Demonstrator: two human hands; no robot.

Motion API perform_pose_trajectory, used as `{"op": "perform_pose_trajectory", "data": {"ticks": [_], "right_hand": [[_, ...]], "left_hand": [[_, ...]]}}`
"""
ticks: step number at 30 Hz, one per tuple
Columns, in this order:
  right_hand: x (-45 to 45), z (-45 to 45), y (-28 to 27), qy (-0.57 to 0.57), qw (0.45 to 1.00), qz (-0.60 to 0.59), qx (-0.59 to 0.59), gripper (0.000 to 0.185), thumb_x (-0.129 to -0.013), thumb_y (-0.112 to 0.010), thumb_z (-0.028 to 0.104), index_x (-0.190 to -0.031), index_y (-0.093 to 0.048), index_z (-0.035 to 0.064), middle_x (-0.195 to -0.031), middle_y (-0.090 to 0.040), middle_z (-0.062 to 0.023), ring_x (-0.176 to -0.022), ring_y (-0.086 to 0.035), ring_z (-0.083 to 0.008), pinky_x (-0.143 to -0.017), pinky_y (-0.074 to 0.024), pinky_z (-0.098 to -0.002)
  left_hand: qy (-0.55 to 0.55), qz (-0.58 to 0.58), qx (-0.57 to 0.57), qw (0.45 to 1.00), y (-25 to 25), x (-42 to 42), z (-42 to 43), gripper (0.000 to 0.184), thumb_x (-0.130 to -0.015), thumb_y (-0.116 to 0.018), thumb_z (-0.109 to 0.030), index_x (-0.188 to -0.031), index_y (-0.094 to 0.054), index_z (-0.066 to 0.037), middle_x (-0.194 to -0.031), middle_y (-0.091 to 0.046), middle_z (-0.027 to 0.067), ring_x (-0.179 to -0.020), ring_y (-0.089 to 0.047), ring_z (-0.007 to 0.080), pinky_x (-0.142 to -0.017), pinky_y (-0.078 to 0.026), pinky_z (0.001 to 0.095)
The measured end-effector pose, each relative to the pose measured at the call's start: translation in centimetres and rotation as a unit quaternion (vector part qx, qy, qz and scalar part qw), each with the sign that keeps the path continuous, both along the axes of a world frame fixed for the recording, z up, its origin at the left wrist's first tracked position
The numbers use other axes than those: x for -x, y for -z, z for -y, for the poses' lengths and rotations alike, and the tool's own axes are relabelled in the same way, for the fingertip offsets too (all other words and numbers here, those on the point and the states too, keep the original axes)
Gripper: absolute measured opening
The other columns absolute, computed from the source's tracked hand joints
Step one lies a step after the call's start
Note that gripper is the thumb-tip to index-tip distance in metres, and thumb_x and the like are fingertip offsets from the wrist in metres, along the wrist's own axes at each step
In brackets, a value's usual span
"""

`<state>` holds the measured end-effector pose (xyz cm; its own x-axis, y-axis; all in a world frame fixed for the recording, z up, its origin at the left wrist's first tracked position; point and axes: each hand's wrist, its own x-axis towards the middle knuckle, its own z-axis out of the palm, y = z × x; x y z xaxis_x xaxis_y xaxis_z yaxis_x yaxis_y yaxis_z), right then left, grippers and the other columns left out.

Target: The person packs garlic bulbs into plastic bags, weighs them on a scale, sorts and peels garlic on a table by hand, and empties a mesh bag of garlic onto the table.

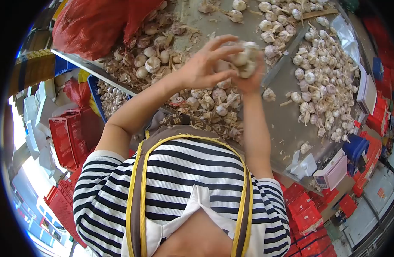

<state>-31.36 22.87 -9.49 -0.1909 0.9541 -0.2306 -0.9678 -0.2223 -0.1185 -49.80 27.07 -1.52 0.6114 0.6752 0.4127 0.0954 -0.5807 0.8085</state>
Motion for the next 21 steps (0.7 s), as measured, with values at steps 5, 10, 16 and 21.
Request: {"op": "perform_pose_trajectory", "data": {"ticks": [5,10,16,21], "right_hand": [[-11.2,0.8,-1.7,0.085,0.962,-0.189,-0.176,0.064,-0.082,-0.065,0.024,-0.136,-0.035,0.0066,-0.142,-0.029,-0.0221,-0.133,-0.027,-0.0413,-0.101,-0.0389,-0.0564],[-18.7,3.7,-5.1,0.437,0.873,-0.188,-0.103,0.092,-0.081,-0.064,0.045,-0.145,-0.015,-0.0004,-0.15,-0.016,-0.0205,-0.137,-0.019,-0.0417,-0.112,-0.0191,-0.0573],[-16.0,2.2,2.7,0.137,0.779,0.593,0.148,0.069,-0.083,-0.068,0.02,-0.14,-0.032,0.0096,-0.13,-0.049,-0.0159,-0.114,-0.052,-0.0268,-0.094,-0.0455,-0.0387],[-8.0,0.4,4.1,-0.1,0.4,0.911,-0.009,0.043,-0.073,-0.073,0.015,-0.114,-0.061,0.008,-0.117,-0.058,-0.012,-0.107,-0.056,-0.025,-0.089,-0.0457,-0.0353]], "left_hand": [[-0.017,-0.029,-0.045,0.998,-0.2,0.5,-1.5,0.047,-0.081,-0.067,-0.021,-0.125,-0.052,-0.013,-0.134,-0.042,0.0146,-0.117,-0.049,0.0354,-0.097,-0.043,0.0429],[-0.209,-0.211,0.03,0.954,4.5,7.7,-6.2,0.033,-0.083,-0.063,-0.019,-0.114,-0.061,-0.007,-0.113,-0.061,0.0139,-0.099,-0.061,0.0314,-0.088,-0.048,0.0378],[-0.205,-0.484,0.076,0.847,10.0,14.4,-8.7,0.053,-0.071,-0.064,-0.029,-0.122,-0.057,-0.017,-0.102,-0.066,0.0145,-0.097,-0.062,0.0324,-0.081,-0.05,0.0426],[-0.149,-0.551,0.063,0.819,10.1,13.5,-9.3,0.054,-0.069,-0.067,-0.031,-0.119,-0.053,-0.015,-0.102,-0.064,0.0176,-0.096,-0.061,0.0341,-0.081,-0.05,0.0441]]}}
